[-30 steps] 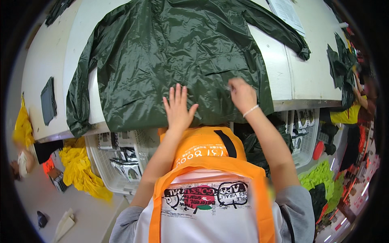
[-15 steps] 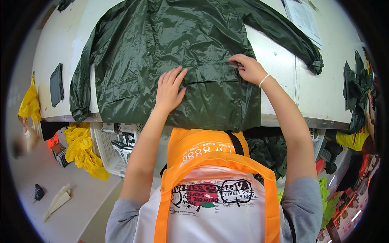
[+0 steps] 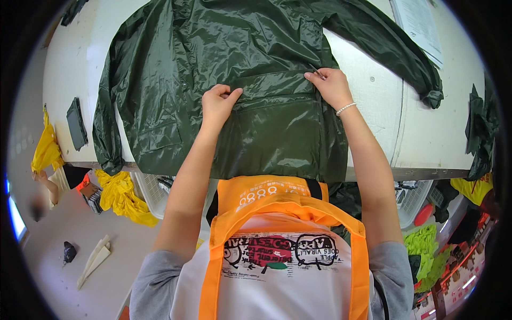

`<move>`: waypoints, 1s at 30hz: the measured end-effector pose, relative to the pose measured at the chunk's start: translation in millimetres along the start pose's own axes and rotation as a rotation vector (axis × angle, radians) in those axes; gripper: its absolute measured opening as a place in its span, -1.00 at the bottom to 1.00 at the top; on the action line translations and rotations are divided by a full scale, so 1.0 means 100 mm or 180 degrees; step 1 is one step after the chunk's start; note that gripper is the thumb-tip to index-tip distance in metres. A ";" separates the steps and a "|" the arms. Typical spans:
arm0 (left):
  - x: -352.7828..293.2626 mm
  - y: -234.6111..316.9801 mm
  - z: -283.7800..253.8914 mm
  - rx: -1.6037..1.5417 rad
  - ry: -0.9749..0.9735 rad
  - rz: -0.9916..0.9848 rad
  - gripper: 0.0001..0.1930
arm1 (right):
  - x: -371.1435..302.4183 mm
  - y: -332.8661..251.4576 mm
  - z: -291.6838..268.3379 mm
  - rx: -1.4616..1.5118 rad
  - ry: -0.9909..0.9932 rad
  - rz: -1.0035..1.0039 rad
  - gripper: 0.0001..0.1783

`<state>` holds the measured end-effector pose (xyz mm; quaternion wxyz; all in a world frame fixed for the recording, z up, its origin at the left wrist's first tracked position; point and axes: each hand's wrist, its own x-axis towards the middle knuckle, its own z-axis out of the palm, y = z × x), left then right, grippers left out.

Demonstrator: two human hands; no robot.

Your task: The person folds a green jacket on a white table. They smooth the fabric, fold the sleeves inward, fold the sides, and then fold the jacket into a compact rectangle before placing it in a basket.

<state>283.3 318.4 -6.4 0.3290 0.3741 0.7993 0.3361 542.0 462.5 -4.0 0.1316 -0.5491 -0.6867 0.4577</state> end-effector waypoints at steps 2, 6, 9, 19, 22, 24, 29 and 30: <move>0.00 -0.01 -0.02 -0.0343 -0.0070 -0.0237 -0.78 | 0.06 0.03 -0.02 0.0061 -0.0156 0.0149 -0.60; 0.05 0.01 -0.08 -0.1004 -0.0269 -0.0715 -0.84 | 0.12 0.08 0.00 0.0203 -0.0258 0.0342 -0.59; 0.09 0.05 -0.16 -0.0933 -0.0439 -0.0747 -0.81 | 0.12 0.02 0.03 0.0174 -0.0197 0.0279 -0.59; -0.06 0.10 -0.18 -0.0718 -0.0406 0.0610 -0.79 | -0.05 0.02 -0.19 0.1533 0.0018 0.0061 -0.71; -0.45 0.16 -0.27 0.0346 -0.0913 0.1554 -0.80 | -0.08 0.26 -0.88 0.0963 0.1811 -0.0655 -0.74; -0.75 0.17 -0.17 0.1319 -0.1059 0.1752 -0.76 | -0.03 0.75 -1.42 0.0562 0.3165 -0.0808 -0.78; -1.02 0.19 0.03 0.1387 -0.0733 0.1607 -0.74 | -0.06 1.84 -2.30 0.1474 0.4317 0.1668 -0.33; -1.03 0.18 0.07 0.1305 -0.0655 0.1586 -0.75 | -0.10 1.91 -2.39 0.1821 0.3709 0.1789 -0.40</move>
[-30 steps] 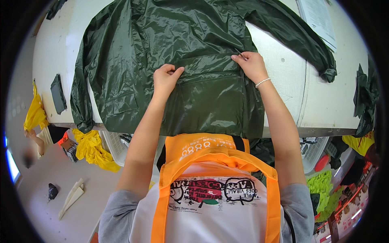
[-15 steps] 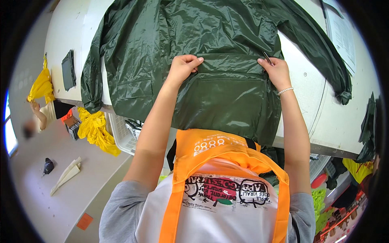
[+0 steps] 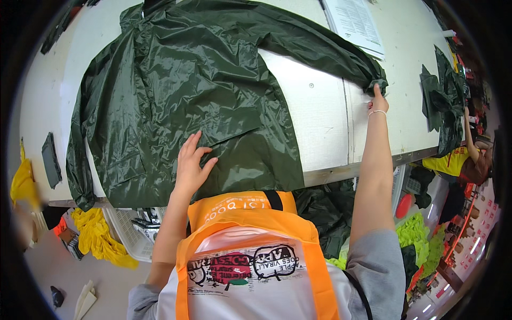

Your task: The person folds a green jacket on a white table. They smooth the fabric, fold the sleeves inward, fold the sides, and then fold the jacket into a compact rectangle before placing it in a basket.

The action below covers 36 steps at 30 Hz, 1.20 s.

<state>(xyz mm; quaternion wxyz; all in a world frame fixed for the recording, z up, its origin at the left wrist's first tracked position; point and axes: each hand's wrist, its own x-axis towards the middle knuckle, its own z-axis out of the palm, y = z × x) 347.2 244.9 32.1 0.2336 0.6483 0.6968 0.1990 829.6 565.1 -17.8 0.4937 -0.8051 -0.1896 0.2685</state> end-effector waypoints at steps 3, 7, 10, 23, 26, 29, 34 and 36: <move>0.05 0.11 -0.07 0.0020 0.0169 0.0183 -0.76 | -0.03 -0.08 -0.03 0.0505 -0.0555 0.0135 -0.61; 0.16 0.43 -0.32 -0.0550 0.0341 0.0294 -0.78 | -1.03 -0.52 -0.12 0.0685 -0.0979 -0.2542 -0.72; 0.19 0.76 -0.53 -0.1389 0.0730 0.0265 -0.54 | -2.45 -0.87 -0.44 -0.0327 -0.2327 -0.4035 -0.52; -0.06 0.70 -0.35 -0.3304 0.0592 -0.0507 -0.84 | -3.56 -0.29 -0.69 0.0820 -0.3707 -0.1585 -0.53; -0.11 0.70 -0.36 -0.2831 0.0324 -0.0438 -0.78 | -3.54 -0.27 -0.72 0.0544 -0.4004 -0.1206 -0.74; -0.12 0.72 -0.41 -0.2414 0.0567 0.0212 -0.69 | -3.50 -0.26 -0.74 0.0644 -0.4291 -0.0792 -0.83; 0.16 0.86 -0.49 -0.2643 -0.0103 0.0489 -0.62 | -3.44 -0.25 -0.83 0.0918 -0.4790 -0.0155 -0.90; 0.26 0.85 -0.42 -0.3017 -0.0817 0.0179 -0.72 | -3.41 -0.26 -0.86 0.0840 -0.4794 -0.0214 -0.89</move>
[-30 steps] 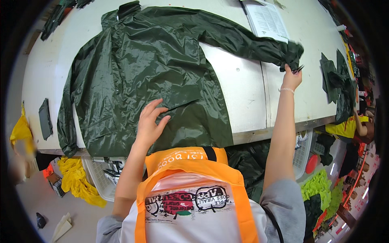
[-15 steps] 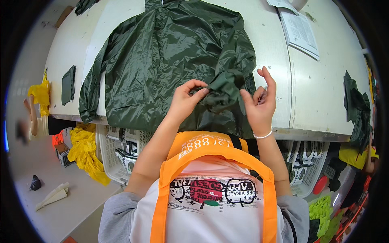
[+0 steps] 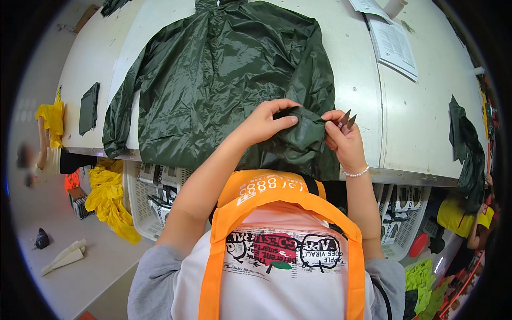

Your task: The person folds a green jacket on a white table. They smooth the fabric, fold the sleeves inward, fold the sides, and then fold the jacket into a compact rectangle before placing it in a basket.

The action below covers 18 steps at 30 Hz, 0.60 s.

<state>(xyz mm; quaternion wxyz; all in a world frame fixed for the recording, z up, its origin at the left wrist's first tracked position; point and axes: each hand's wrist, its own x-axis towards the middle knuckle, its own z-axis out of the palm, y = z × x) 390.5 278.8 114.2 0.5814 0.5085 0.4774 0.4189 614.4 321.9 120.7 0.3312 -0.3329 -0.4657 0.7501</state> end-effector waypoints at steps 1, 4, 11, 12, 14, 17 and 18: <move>0.00 -0.01 -0.03 -0.0240 -0.0001 -0.0106 -0.76 | -0.01 -0.01 0.00 -0.0044 0.0002 0.0003 -0.88; 0.01 -0.05 -0.04 -0.0548 0.0125 -0.0210 -0.85 | 0.00 -0.01 -0.04 -0.2067 0.0721 -0.0846 -0.83; 0.04 0.00 0.07 -0.0493 0.0251 -0.0467 -0.84 | -0.08 -0.13 0.30 -0.2739 0.0335 -0.1849 -0.77; 0.03 0.03 0.07 -0.0433 0.0171 -0.0459 -0.84 | -0.04 -0.11 0.29 -0.2828 0.0339 -0.1961 -0.78; 0.02 0.11 0.09 -0.0301 0.0141 -0.0594 -0.84 | 0.01 -0.08 0.27 -0.3000 0.0332 -0.2181 -0.80; 0.01 0.11 0.15 -0.0546 0.0321 -0.0590 -0.86 | 0.02 -0.08 0.29 -0.3194 0.0309 -0.1964 -0.84; 0.02 0.12 0.18 -0.0412 0.0387 -0.0349 -0.87 | 0.03 -0.07 0.29 -0.3191 0.0345 -0.1842 -0.85</move>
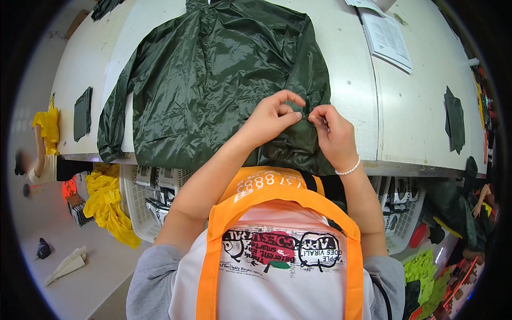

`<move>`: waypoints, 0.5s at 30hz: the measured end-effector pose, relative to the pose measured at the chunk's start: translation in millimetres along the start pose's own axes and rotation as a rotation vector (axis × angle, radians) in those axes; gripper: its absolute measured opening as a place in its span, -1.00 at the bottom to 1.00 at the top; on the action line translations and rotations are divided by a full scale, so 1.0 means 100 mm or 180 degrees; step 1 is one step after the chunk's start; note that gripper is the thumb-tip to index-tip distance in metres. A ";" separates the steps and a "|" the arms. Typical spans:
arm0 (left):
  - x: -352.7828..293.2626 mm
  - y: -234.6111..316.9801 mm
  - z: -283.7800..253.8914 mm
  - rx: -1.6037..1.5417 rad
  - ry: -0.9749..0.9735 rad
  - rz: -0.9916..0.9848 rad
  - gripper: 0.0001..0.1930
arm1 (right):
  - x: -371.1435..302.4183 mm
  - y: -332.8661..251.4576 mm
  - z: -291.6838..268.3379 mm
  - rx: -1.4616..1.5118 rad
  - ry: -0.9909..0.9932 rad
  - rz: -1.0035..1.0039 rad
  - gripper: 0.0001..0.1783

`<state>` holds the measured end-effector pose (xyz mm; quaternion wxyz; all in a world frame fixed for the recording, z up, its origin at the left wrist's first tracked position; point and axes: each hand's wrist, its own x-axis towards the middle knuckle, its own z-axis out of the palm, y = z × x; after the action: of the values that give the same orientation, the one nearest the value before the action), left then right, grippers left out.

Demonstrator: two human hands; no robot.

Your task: The person folds a green jacket on a white table. They smooth the fabric, fold the sleeves inward, fold the sides, and then fold the jacket into a compact rectangle before placing it in a basket.

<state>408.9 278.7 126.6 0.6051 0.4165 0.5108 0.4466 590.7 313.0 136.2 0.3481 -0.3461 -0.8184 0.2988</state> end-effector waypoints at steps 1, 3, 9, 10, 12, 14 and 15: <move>0.00 0.01 0.04 0.0116 0.0056 0.0253 -0.88 | 0.00 0.02 0.02 -0.0003 -0.0026 0.0119 -0.86; -0.03 0.02 0.07 0.0258 0.0107 0.0399 -0.89 | 0.02 0.05 0.04 0.0115 -0.0035 0.0323 -0.88; -0.02 0.02 0.03 0.0355 -0.0007 0.0090 -0.87 | 0.08 0.01 0.02 0.0660 -0.0209 0.0725 -0.84; -0.02 0.00 0.02 0.0266 0.0087 0.0185 -0.86 | 0.09 0.01 0.01 0.0723 -0.0143 0.0797 -0.83; 0.00 -0.05 0.00 0.0072 0.0250 0.0294 -0.85 | 0.08 0.02 -0.07 0.0794 -0.0186 0.0952 -0.80; 0.02 -0.08 0.01 -0.0044 0.0399 0.0401 -0.85 | 0.02 0.03 -0.20 0.0808 -0.0399 0.1142 -0.77; 0.02 -0.09 0.02 -0.0103 0.0469 0.0450 -0.85 | 0.02 0.01 -0.22 0.0721 -0.0527 0.1111 -0.77</move>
<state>412.3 278.3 117.4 0.5395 0.4077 0.5160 0.5258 607.1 320.3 149.1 0.2594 -0.4155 -0.7331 0.4719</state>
